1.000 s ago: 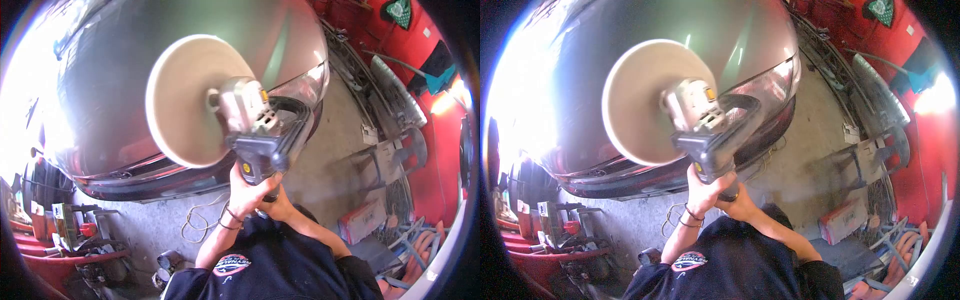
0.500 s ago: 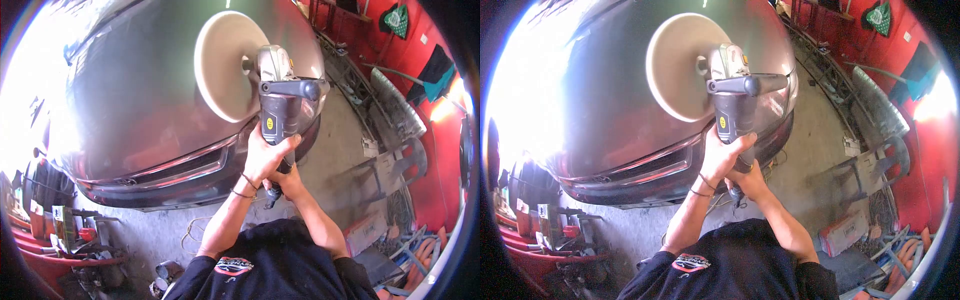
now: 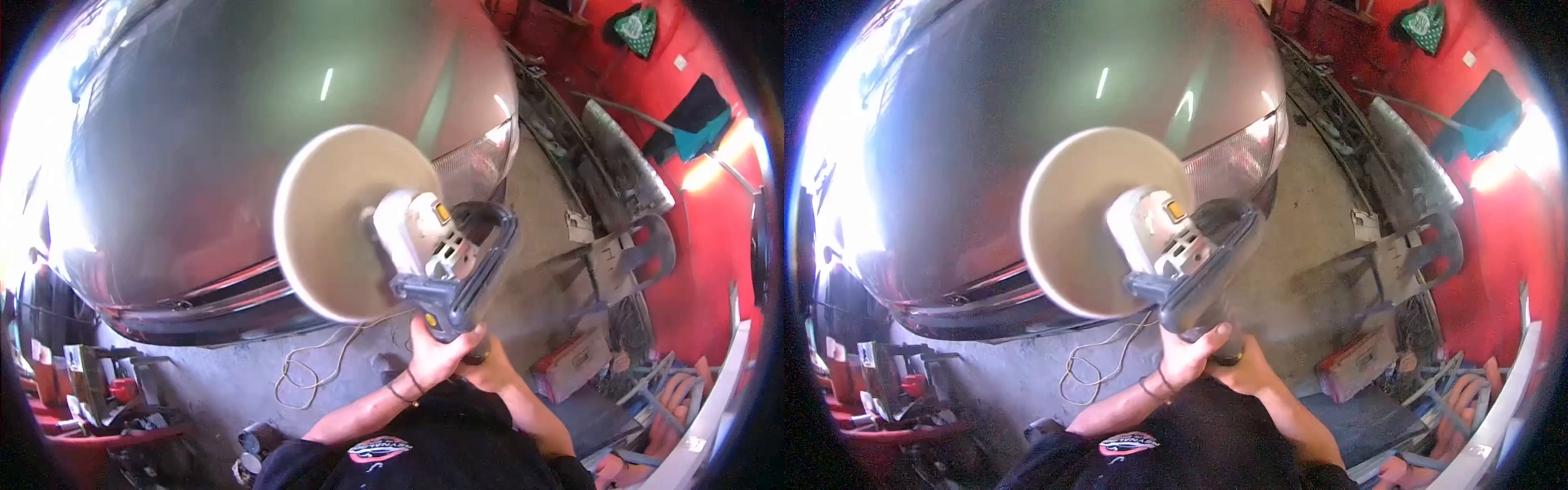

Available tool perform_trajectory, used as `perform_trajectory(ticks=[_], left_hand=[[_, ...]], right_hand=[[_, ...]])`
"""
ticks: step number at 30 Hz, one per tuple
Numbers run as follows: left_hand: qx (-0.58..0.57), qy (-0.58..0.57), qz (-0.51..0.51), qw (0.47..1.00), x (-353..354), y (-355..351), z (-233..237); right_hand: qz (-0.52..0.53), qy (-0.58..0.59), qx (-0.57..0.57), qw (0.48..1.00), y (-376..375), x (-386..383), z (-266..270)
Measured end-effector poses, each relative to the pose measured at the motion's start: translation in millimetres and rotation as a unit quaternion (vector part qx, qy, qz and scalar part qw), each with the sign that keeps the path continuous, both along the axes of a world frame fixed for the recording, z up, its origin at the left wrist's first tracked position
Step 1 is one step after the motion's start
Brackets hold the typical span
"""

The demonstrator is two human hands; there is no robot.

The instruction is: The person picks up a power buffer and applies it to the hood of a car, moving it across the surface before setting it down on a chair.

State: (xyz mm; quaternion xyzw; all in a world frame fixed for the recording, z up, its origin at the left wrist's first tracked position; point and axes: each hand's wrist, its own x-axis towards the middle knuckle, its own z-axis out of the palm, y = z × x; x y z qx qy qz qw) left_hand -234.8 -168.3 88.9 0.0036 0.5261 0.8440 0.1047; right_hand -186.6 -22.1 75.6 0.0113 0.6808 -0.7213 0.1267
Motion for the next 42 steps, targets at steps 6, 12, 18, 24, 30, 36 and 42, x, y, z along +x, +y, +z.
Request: perform_trajectory(ticks=[6, 12, 18, 24, 30, 36, 42], left_hand=[[0.237, 0.036, -0.066, 0.969, -44, 106, 45], [0.382, 0.039, 0.005, 0.923, -110, 231, 125], [0.445, 0.013, 0.022, 0.895, -135, 250, 178], [0.454, 0.004, 0.02, 0.891, -90, 217, 169], [0.46, -0.005, 0.0, 0.888, -22, 166, 136], [0.459, -0.016, -0.022, 0.888, -31, 169, 137], [0.455, 0.062, -0.045, 0.887, -109, 213, 138]], right_hand=[[-0.04, -0.042, 0.311, 0.949, 94, -36, 142], [-0.095, -0.019, 0.426, 0.9, 171, -91, 234], [-0.047, -0.034, 0.433, 0.9, 184, -123, 294], [-0.003, -0.048, 0.467, 0.883, 147, -91, 304], [0.01, -0.012, 0.49, 0.872, 101, -35, 277], [0.006, -0.031, 0.504, 0.863, 109, -39, 274], [-0.069, -0.006, 0.5, 0.863, 150, -87, 262]])
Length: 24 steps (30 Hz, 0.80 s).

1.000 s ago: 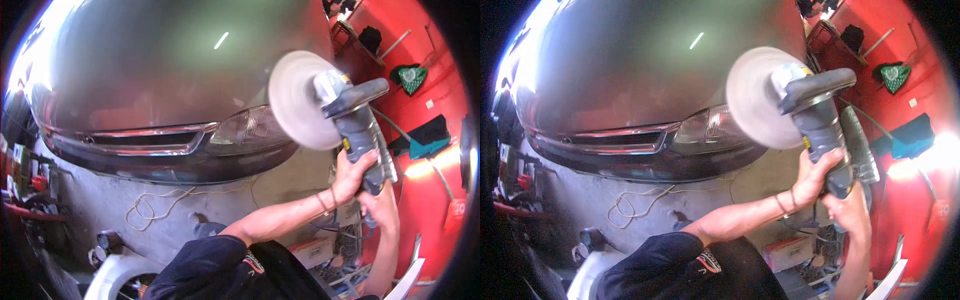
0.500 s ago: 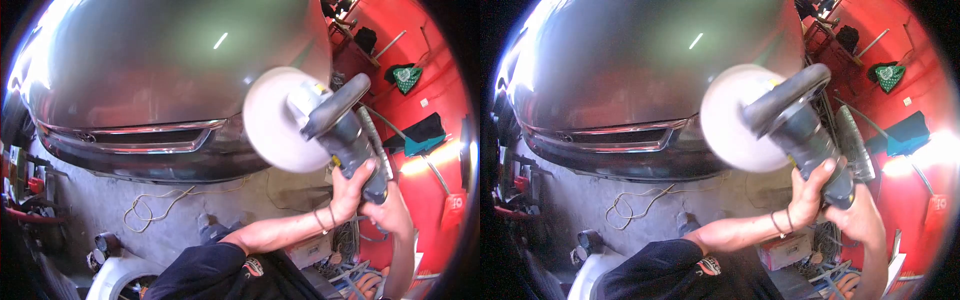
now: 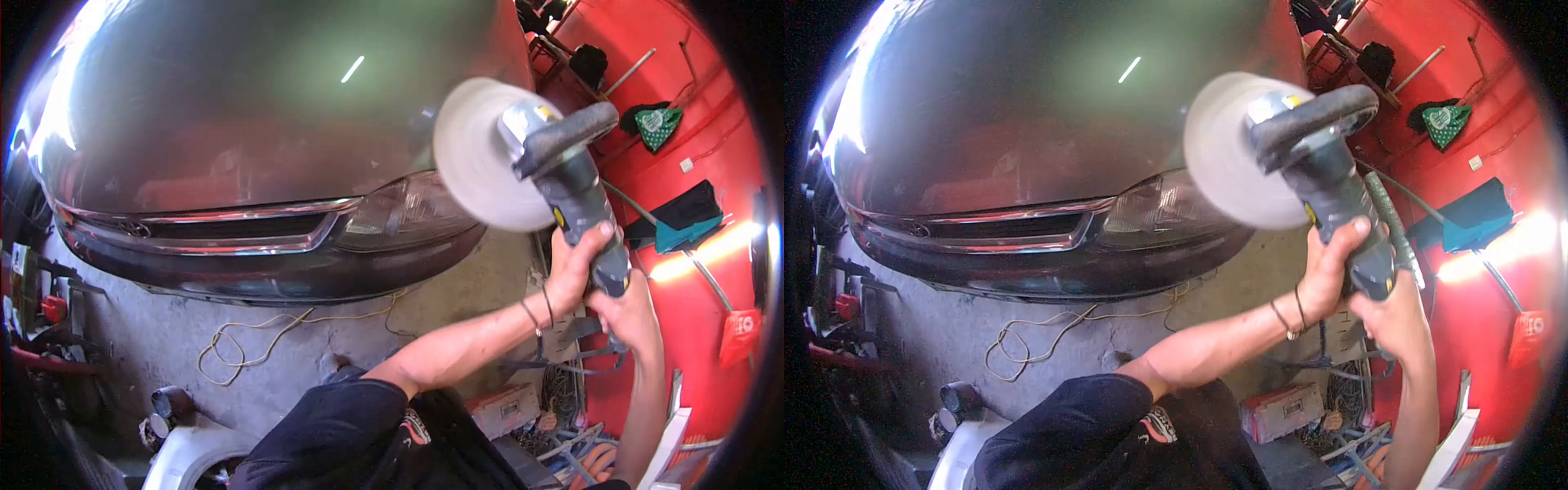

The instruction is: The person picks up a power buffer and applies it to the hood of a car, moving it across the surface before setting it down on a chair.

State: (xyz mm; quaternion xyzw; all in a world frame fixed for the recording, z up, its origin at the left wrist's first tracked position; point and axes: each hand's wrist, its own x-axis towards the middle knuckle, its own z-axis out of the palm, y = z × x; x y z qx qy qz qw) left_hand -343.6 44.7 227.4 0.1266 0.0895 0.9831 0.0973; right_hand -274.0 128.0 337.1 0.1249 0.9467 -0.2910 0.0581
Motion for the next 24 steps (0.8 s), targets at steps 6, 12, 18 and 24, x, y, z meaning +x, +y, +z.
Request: perform_trajectory(ticks=[6, 12, 18, 24], left_hand=[[-0.013, 0.04, -0.037, 0.998, -75, 27, 3], [-0.034, 0.055, -0.039, 0.997, -61, 37, -21], [-0.141, -0.001, 0.03, 0.99, 38, -25, -52], [-0.312, -0.09, 0.09, 0.941, 126, -171, -111]], right_hand=[[-0.018, 0.092, -0.025, 0.995, 21, -58, -22], [-0.021, 0.093, -0.023, 0.995, 36, -42, -48], [0.057, 0.049, -0.06, 0.995, -3, 30, -68], [0.143, -0.066, -0.287, 0.945, -101, 79, -175]])
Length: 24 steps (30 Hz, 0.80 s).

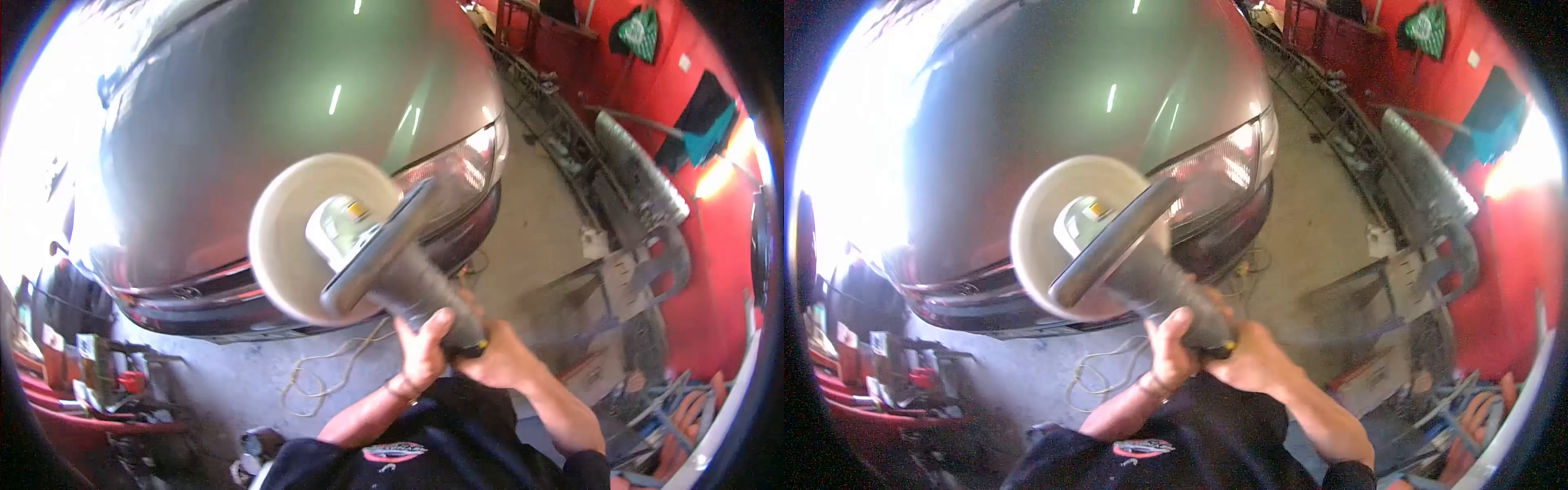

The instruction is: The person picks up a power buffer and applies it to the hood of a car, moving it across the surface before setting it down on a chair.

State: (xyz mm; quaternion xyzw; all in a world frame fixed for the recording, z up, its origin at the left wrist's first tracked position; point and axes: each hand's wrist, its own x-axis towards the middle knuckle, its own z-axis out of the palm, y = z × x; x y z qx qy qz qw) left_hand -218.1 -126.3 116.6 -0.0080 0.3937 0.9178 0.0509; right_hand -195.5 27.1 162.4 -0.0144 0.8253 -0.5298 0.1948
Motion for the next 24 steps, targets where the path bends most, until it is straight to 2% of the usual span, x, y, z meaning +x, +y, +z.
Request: perform_trajectory(ticks=[2, 5, 6, 8, 9, 11, 14, 18, 21, 24], left_hand=[[-0.08, -0.007, 0.019, 0.997, 15, -53, -6], [-0.144, -0.01, 0.041, 0.989, 17, -111, 9], [-0.183, -0.006, 0.033, 0.983, 15, -130, 9], [-0.241, -0.007, 0.003, 0.971, 10, -152, 23], [-0.281, -0.006, -0.024, 0.959, 7, -158, 29], [-0.305, -0.026, -0.038, 0.951, 1, -164, 37], [-0.382, -0.035, -0.107, 0.917, -17, -167, 49], [-0.451, 0.002, -0.122, 0.884, -42, -148, 69], [-0.484, 0.003, -0.125, 0.866, -65, -132, 90], [-0.491, 0.005, -0.122, 0.863, -97, -114, 112]], right_hand=[[0.01, -0.003, -0.127, 0.992, -49, 11, -50], [0.035, -0.07, -0.226, 0.971, -116, 18, -69], [0.033, -0.071, -0.244, 0.967, -138, 21, -78], [-0.022, -0.048, -0.356, 0.933, -177, 31, -97], [-0.023, -0.051, -0.367, 0.929, -189, 33, -99], [-0.035, -0.054, -0.453, 0.889, -206, 32, -104], [-0.064, -0.052, -0.48, 0.873, -220, 26, -105], [-0.076, -0.067, -0.506, 0.856, -215, 8, -93], [-0.111, -0.009, -0.536, 0.837, -207, -18, -77], [-0.093, -0.056, -0.52, 0.848, -197, -50, -62]])
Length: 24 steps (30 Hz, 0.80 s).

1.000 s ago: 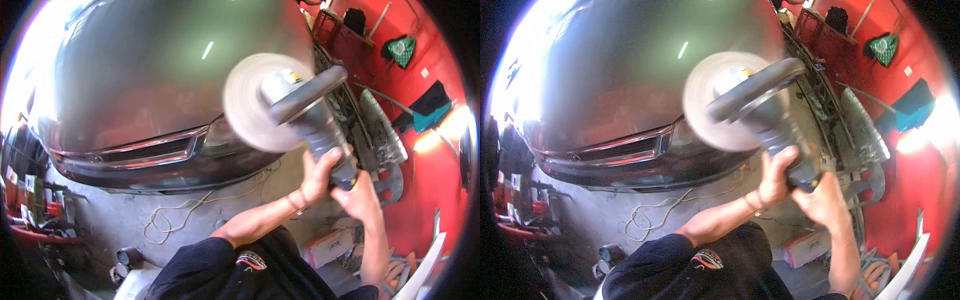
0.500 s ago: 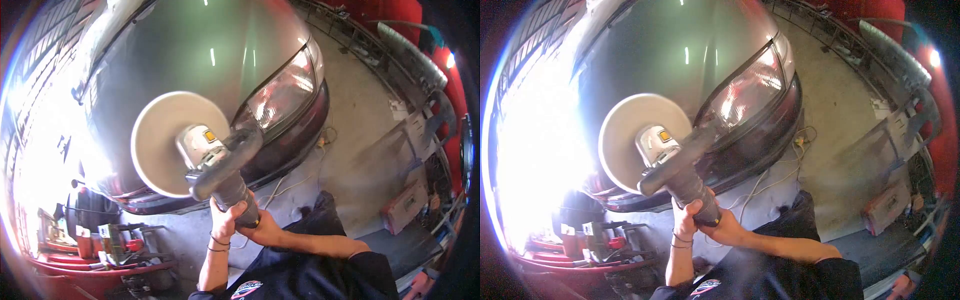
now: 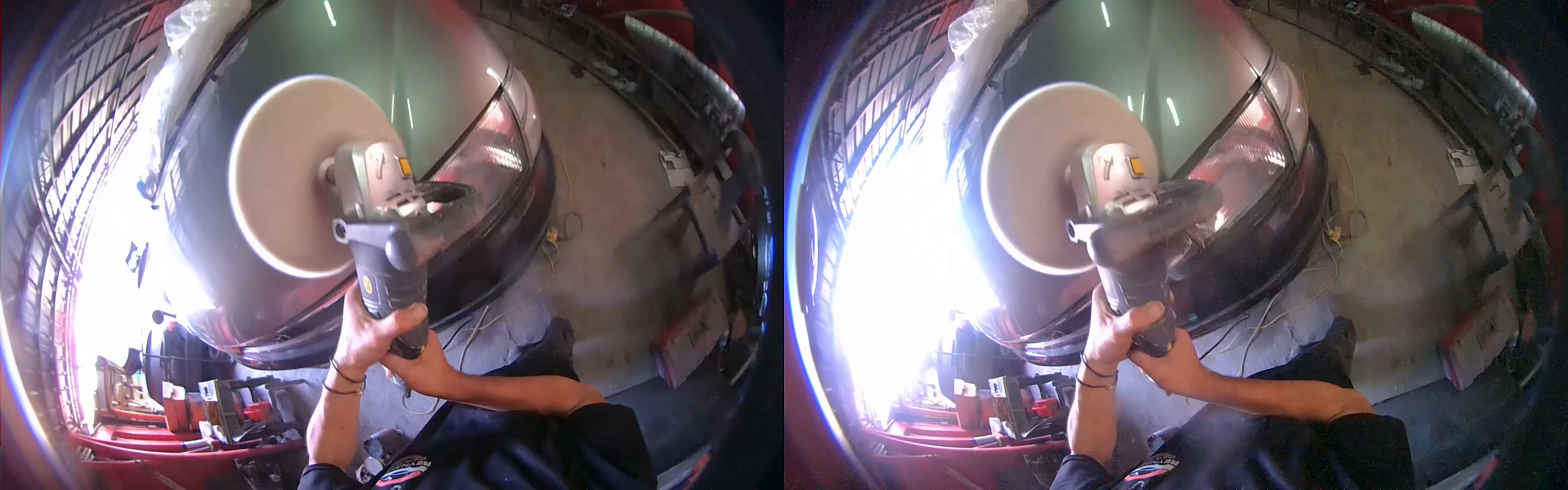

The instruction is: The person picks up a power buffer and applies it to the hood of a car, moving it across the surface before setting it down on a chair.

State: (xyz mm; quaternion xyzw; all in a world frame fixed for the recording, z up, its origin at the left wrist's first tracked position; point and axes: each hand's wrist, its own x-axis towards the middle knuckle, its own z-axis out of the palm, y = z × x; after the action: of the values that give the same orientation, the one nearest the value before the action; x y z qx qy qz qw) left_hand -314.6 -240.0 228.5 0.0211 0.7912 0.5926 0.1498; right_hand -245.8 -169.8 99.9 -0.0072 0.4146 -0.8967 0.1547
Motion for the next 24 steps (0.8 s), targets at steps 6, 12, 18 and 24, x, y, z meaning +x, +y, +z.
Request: perform_trajectory(ticks=[6, 12, 18, 24], left_hand=[[-0.001, 0.051, -0.016, 0.999, -60, 38, 34], [-0.006, 0.044, -0.011, 0.999, -65, 44, 31], [-0.035, 0.061, 0.011, 0.997, -8, -2, -5], [-0.022, 0.014, 0.011, 1.0, 59, -45, -41]], right_hand=[[-0.046, 0.028, -0.06, 0.997, 31, -68, 41], [-0.05, 0.032, -0.087, 0.994, 36, -75, 38], [-0.028, 0.027, -0.07, 0.997, -16, -13, -7], [-0.002, -0.001, -0.045, 0.999, -47, 60, -43]])
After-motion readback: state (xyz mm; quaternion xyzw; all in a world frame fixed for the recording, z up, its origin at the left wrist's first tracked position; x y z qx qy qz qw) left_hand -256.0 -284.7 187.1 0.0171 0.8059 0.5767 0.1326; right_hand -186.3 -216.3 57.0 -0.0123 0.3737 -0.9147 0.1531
